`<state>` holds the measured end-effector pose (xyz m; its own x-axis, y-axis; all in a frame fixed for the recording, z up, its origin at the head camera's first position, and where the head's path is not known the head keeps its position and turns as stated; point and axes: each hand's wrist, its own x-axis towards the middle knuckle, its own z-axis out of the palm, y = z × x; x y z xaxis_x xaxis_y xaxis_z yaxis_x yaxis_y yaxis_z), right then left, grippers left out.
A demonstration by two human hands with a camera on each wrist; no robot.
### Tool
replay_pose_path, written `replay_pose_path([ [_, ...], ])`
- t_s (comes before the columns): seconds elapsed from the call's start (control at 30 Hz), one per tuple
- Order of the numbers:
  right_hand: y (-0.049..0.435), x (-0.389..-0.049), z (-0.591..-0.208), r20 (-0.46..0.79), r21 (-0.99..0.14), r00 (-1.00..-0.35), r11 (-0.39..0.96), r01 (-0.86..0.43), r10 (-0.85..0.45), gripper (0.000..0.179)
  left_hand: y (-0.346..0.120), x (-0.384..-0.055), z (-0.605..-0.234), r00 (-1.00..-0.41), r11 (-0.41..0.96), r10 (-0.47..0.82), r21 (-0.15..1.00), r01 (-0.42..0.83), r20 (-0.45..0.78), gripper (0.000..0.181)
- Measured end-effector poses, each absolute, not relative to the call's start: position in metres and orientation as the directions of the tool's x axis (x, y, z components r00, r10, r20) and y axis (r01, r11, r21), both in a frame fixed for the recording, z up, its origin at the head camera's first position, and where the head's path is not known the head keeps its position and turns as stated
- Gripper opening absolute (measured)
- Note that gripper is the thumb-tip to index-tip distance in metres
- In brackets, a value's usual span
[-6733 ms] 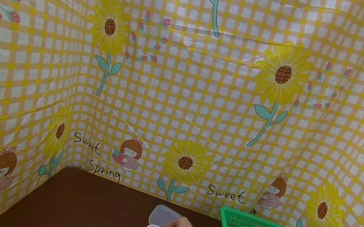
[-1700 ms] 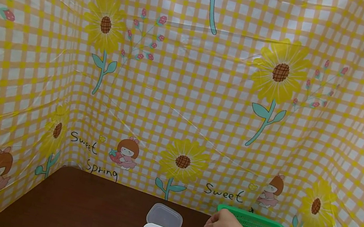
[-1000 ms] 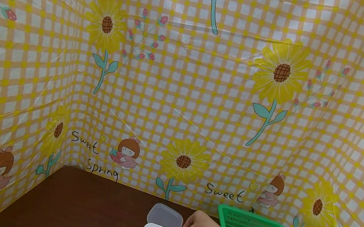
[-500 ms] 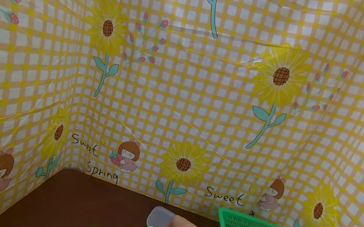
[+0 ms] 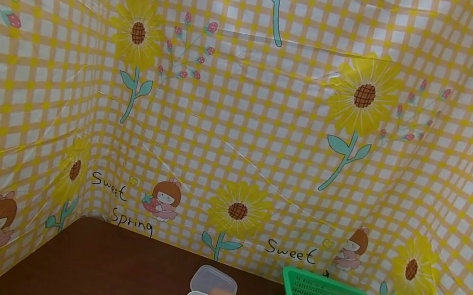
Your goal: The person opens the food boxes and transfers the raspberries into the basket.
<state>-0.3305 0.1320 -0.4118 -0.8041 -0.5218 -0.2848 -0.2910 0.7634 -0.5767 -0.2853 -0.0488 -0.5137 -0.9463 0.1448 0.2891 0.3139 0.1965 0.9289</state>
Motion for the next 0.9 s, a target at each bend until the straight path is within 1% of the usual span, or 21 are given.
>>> replay_pose_path([
  [0.13, 0.128, -0.327, -0.416, -0.237, -0.467, -0.810, 0.794, -0.389, -0.537, 0.022, -0.050, -0.286, -0.514, -0.939, 0.191, 0.171, 0.925, 0.328, 0.297, 0.032],
  [0.23, 0.126, -0.326, -0.421, -0.183, -0.392, -0.795, 0.784, -0.481, -0.579, 0.022, -0.051, -0.287, -0.515, -0.933, 0.178, 0.186, 0.923, 0.341, 0.309, 0.031],
  [0.33, 0.126, -0.329, -0.427, -0.189, -0.462, -0.770, 0.747, -0.478, -0.610, 0.017, -0.051, -0.288, -0.515, -0.931, 0.169, 0.184, 0.923, 0.347, 0.316, 0.030],
  [0.47, 0.126, -0.332, -0.434, -0.209, -0.511, -0.755, 0.728, -0.457, -0.621, 0.013, -0.053, -0.288, -0.515, -0.919, 0.154, 0.220, 0.919, 0.363, 0.326, 0.034],
  [0.57, 0.126, -0.333, -0.437, -0.188, -0.422, -0.760, 0.750, -0.509, -0.622, 0.016, -0.054, -0.287, -0.514, -0.920, 0.156, 0.232, 0.922, 0.355, 0.315, 0.036],
  [0.63, 0.126, -0.332, -0.438, -0.194, -0.424, -0.779, 0.767, -0.482, -0.596, 0.016, -0.053, -0.286, -0.513, -0.930, 0.163, 0.214, 0.928, 0.334, 0.298, 0.035],
  [0.67, 0.127, -0.332, -0.437, -0.208, -0.449, -0.788, 0.773, -0.449, -0.579, 0.015, -0.052, -0.286, -0.513, -0.934, 0.168, 0.202, 0.929, 0.330, 0.295, 0.035],
  [0.77, 0.129, -0.330, -0.433, -0.220, -0.464, -0.798, 0.780, -0.421, -0.561, 0.013, -0.050, -0.284, -0.512, -0.943, 0.174, 0.166, 0.933, 0.316, 0.288, 0.033],
  [0.83, 0.130, -0.330, -0.431, -0.241, -0.448, -0.788, 0.785, -0.428, -0.567, 0.013, -0.050, -0.285, -0.512, -0.946, 0.176, 0.152, 0.934, 0.311, 0.287, 0.033],
  [0.9, 0.131, -0.331, -0.429, -0.256, -0.421, -0.762, 0.778, -0.466, -0.595, 0.014, -0.050, -0.285, -0.513, -0.945, 0.174, 0.155, 0.934, 0.314, 0.288, 0.033],
])
